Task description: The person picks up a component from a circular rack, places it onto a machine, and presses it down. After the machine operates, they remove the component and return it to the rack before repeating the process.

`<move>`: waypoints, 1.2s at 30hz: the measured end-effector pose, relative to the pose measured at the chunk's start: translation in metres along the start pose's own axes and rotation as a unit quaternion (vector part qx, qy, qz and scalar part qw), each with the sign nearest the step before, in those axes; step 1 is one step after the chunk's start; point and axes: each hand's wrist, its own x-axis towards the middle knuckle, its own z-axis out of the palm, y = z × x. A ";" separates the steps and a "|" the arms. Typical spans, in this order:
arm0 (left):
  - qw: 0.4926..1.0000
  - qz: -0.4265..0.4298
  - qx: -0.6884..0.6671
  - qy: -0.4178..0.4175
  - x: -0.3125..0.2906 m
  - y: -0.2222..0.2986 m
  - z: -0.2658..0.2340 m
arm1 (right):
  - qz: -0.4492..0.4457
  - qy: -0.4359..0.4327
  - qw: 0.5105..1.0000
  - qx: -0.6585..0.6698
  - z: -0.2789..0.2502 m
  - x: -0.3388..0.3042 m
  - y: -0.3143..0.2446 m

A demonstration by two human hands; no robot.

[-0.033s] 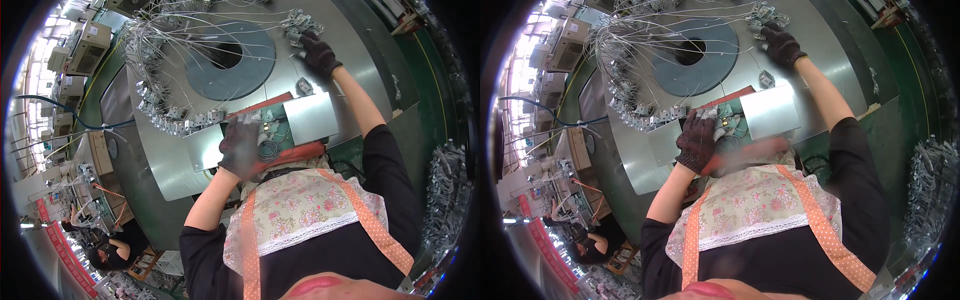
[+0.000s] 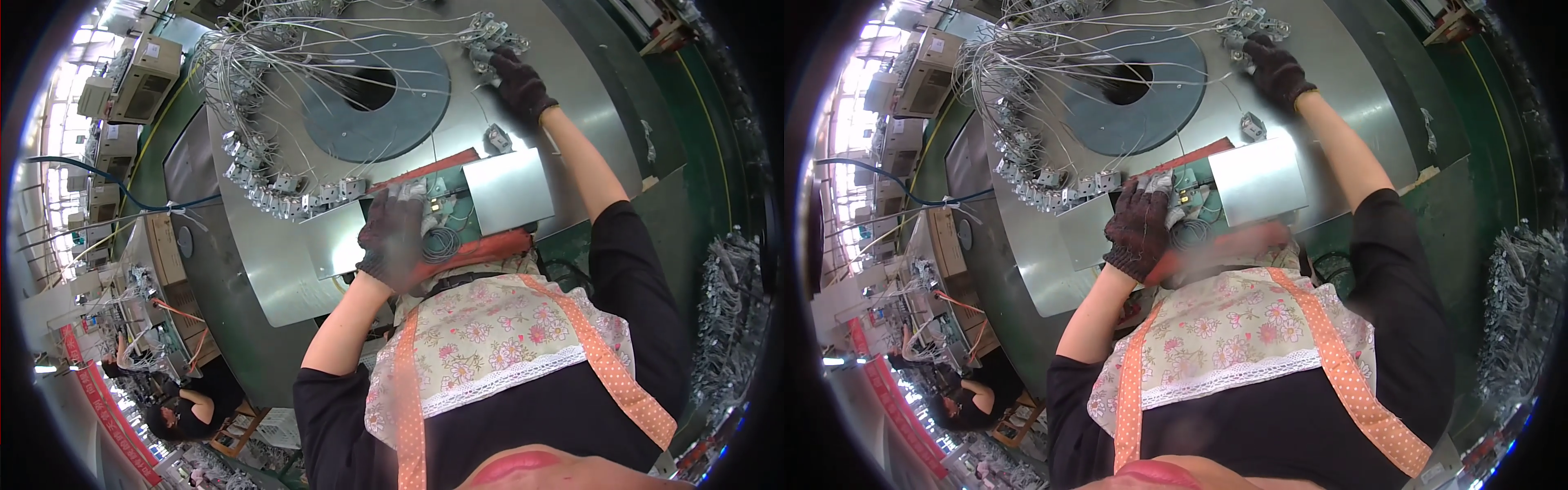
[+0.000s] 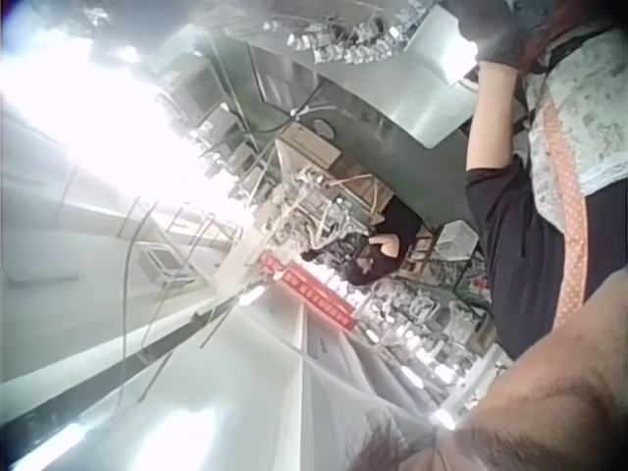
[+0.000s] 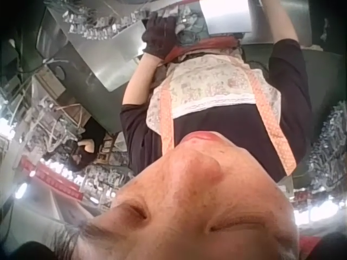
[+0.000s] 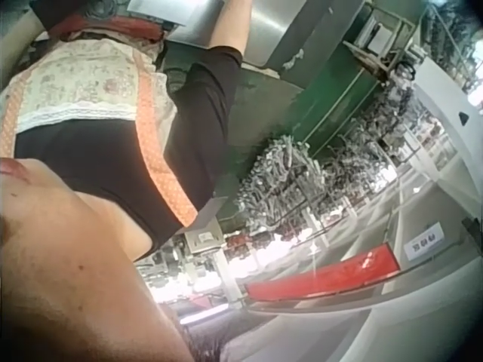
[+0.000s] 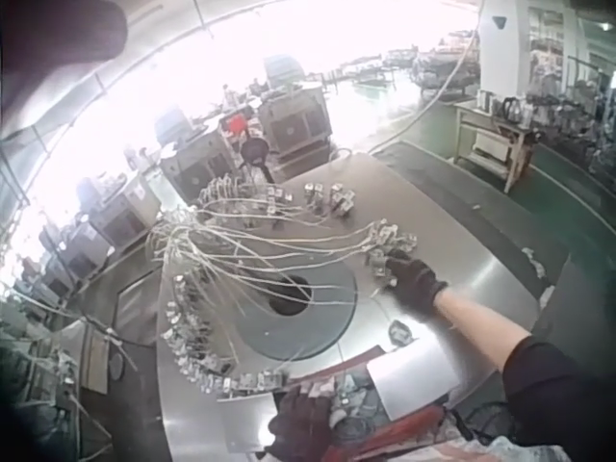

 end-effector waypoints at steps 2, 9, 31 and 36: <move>1.000 0.005 -0.003 -0.008 0.001 -0.003 0.000 | -0.034 0.017 0.996 0.075 -0.005 -0.001 0.015; 0.998 -0.011 0.034 -0.042 -0.002 -0.006 0.005 | 0.110 0.037 0.973 0.197 -0.103 -0.024 0.008; 0.999 0.012 0.024 0.038 -0.003 -0.007 0.010 | 0.113 0.145 0.893 0.412 -0.221 -0.130 -0.107; 0.999 0.016 0.015 0.034 -0.006 -0.013 0.018 | 0.325 -0.073 0.673 0.660 -0.226 -0.114 -0.128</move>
